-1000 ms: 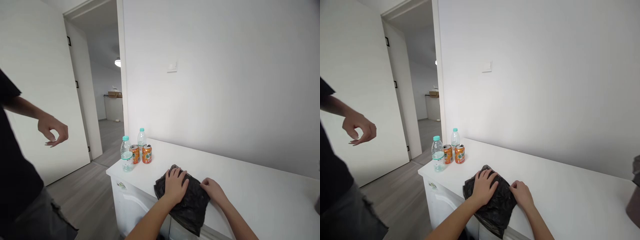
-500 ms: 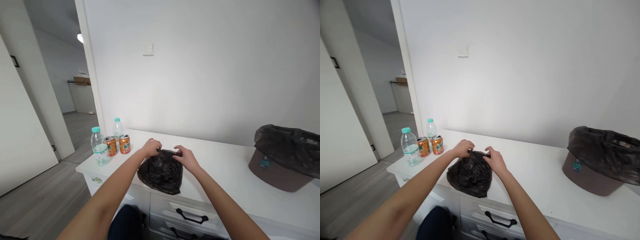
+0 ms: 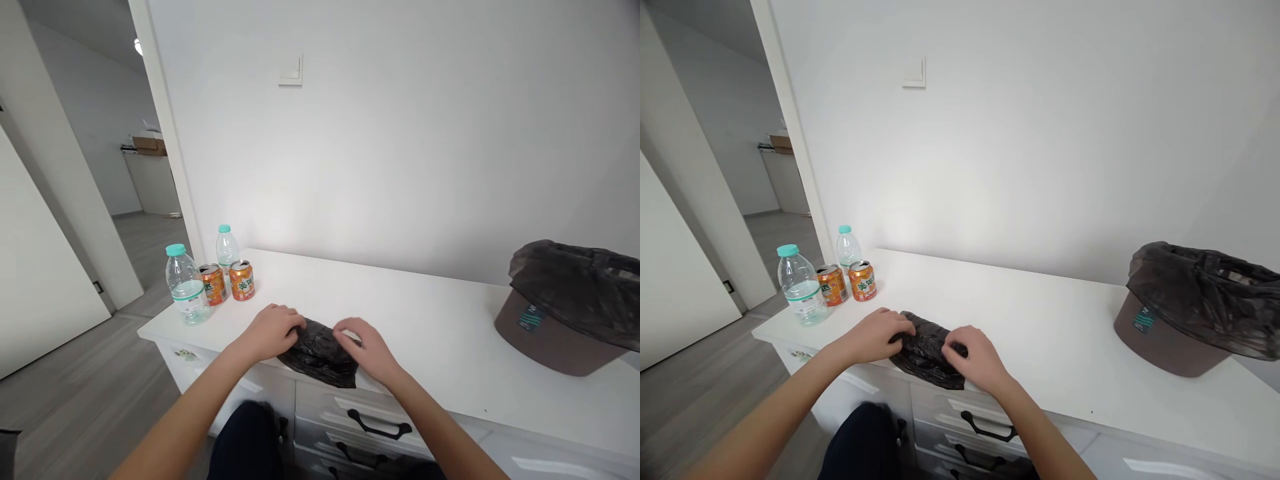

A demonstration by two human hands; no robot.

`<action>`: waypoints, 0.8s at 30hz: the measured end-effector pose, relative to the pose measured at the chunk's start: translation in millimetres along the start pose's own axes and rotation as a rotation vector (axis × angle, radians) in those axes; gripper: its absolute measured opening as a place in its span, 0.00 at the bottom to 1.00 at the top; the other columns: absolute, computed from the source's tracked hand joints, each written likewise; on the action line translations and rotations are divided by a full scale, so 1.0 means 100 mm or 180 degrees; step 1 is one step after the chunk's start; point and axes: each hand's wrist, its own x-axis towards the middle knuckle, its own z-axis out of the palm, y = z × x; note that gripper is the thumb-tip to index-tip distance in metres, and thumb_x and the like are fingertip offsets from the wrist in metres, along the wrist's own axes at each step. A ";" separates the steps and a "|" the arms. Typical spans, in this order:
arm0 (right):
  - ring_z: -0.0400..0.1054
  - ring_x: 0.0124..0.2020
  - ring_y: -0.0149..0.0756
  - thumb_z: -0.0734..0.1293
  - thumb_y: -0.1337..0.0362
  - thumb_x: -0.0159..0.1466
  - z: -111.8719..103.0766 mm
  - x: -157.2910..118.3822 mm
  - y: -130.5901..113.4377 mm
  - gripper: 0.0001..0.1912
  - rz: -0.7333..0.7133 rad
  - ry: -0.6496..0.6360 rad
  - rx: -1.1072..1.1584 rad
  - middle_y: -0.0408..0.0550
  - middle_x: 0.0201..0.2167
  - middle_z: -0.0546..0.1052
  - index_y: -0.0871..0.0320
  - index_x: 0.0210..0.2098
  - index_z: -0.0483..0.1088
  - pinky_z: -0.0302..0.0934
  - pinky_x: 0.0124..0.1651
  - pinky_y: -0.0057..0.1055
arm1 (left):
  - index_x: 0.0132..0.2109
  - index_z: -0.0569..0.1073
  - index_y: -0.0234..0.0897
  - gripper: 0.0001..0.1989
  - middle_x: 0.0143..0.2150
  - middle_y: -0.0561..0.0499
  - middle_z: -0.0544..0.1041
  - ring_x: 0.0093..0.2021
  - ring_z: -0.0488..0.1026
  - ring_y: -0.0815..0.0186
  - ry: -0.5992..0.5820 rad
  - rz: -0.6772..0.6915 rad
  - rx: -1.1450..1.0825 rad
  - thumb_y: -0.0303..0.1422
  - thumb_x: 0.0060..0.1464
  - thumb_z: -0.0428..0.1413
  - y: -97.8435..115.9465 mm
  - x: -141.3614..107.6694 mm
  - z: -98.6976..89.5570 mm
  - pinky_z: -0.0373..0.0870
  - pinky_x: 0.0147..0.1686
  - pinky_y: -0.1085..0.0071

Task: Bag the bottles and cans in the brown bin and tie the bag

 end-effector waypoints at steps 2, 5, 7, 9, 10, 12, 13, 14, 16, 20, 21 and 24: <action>0.69 0.60 0.43 0.57 0.58 0.72 0.09 0.18 0.05 0.20 0.0174 0.0308 -0.0028 0.50 0.57 0.78 0.54 0.52 0.77 0.59 0.65 0.42 | 0.54 0.78 0.45 0.20 0.54 0.50 0.81 0.57 0.75 0.60 0.0331 -0.0082 -0.0030 0.29 0.62 0.46 0.16 0.13 0.03 0.65 0.61 0.62; 0.63 0.67 0.43 0.52 0.58 0.74 0.32 0.31 0.02 0.27 0.0306 0.0173 -0.0268 0.53 0.66 0.71 0.61 0.65 0.68 0.53 0.71 0.42 | 0.61 0.74 0.41 0.23 0.65 0.46 0.74 0.66 0.67 0.59 0.0416 -0.0229 0.0059 0.29 0.67 0.42 0.31 0.30 0.33 0.59 0.68 0.58; 0.57 0.71 0.44 0.50 0.58 0.75 0.48 0.26 -0.03 0.30 0.0447 -0.0115 -0.0449 0.56 0.71 0.63 0.65 0.70 0.61 0.49 0.73 0.43 | 0.66 0.70 0.40 0.24 0.69 0.45 0.69 0.71 0.62 0.58 0.0315 -0.0347 0.0102 0.31 0.68 0.42 0.31 0.31 0.65 0.56 0.70 0.54; 0.50 0.75 0.45 0.48 0.56 0.75 0.63 0.14 -0.05 0.32 0.0600 -0.0269 -0.0601 0.54 0.74 0.57 0.65 0.73 0.55 0.44 0.75 0.45 | 0.70 0.66 0.43 0.25 0.73 0.46 0.64 0.73 0.57 0.57 0.0286 -0.0426 0.0075 0.34 0.69 0.42 0.24 0.25 0.96 0.55 0.70 0.51; 0.47 0.76 0.44 0.47 0.55 0.76 0.68 0.08 -0.05 0.32 0.0635 -0.0278 -0.0670 0.52 0.75 0.54 0.64 0.74 0.53 0.42 0.76 0.46 | 0.70 0.64 0.45 0.26 0.74 0.47 0.62 0.74 0.56 0.57 0.0326 -0.0450 0.0058 0.35 0.70 0.42 0.19 0.21 1.08 0.56 0.70 0.51; 0.43 0.77 0.43 0.45 0.54 0.77 0.76 -0.01 -0.02 0.32 0.0630 -0.0184 -0.0791 0.48 0.76 0.51 0.59 0.75 0.50 0.38 0.76 0.48 | 0.70 0.65 0.48 0.25 0.74 0.49 0.61 0.75 0.55 0.56 0.0494 -0.0476 0.0034 0.38 0.69 0.44 0.09 0.16 1.24 0.56 0.70 0.52; 0.42 0.77 0.43 0.45 0.54 0.77 0.78 -0.03 0.00 0.32 0.0609 -0.0125 -0.0840 0.47 0.76 0.50 0.57 0.75 0.50 0.37 0.77 0.49 | 0.69 0.66 0.49 0.25 0.74 0.50 0.62 0.74 0.56 0.56 0.0598 -0.0487 0.0029 0.39 0.69 0.45 0.05 0.15 1.28 0.56 0.70 0.53; 0.41 0.77 0.43 0.45 0.53 0.77 0.79 -0.03 0.01 0.31 0.0590 -0.0073 -0.0878 0.46 0.76 0.50 0.55 0.75 0.50 0.36 0.77 0.50 | 0.68 0.68 0.51 0.24 0.73 0.51 0.63 0.74 0.57 0.56 0.0697 -0.0507 0.0024 0.41 0.68 0.46 0.01 0.14 1.29 0.57 0.70 0.54; 0.41 0.77 0.44 0.46 0.53 0.77 0.78 -0.02 0.02 0.31 0.0564 -0.0055 -0.0917 0.46 0.76 0.50 0.54 0.75 0.50 0.35 0.77 0.51 | 0.66 0.71 0.54 0.23 0.71 0.53 0.67 0.72 0.60 0.56 0.0858 -0.0597 0.0020 0.44 0.67 0.48 -0.05 0.15 1.27 0.58 0.69 0.55; 0.40 0.77 0.46 0.45 0.53 0.77 0.65 0.06 -0.08 0.32 0.0556 -0.0247 -0.0867 0.49 0.76 0.51 0.59 0.75 0.50 0.35 0.77 0.53 | 0.66 0.70 0.56 0.24 0.70 0.52 0.68 0.72 0.60 0.53 0.0953 -0.0901 0.0117 0.47 0.65 0.49 -0.15 0.10 1.15 0.57 0.68 0.51; 0.40 0.77 0.46 0.45 0.53 0.76 0.61 0.07 -0.12 0.33 0.0563 -0.0298 -0.0841 0.50 0.76 0.50 0.60 0.75 0.50 0.35 0.77 0.53 | 0.66 0.70 0.56 0.25 0.71 0.52 0.68 0.72 0.59 0.53 0.0944 -0.0990 0.0166 0.46 0.65 0.48 -0.18 0.07 1.12 0.56 0.67 0.49; 0.41 0.77 0.47 0.45 0.53 0.76 0.52 0.09 -0.22 0.33 0.0591 -0.0397 -0.0795 0.51 0.76 0.50 0.62 0.75 0.50 0.36 0.77 0.53 | 0.67 0.69 0.55 0.25 0.70 0.50 0.68 0.72 0.60 0.53 0.0965 -0.1262 0.0305 0.41 0.66 0.44 -0.26 -0.07 1.04 0.54 0.67 0.46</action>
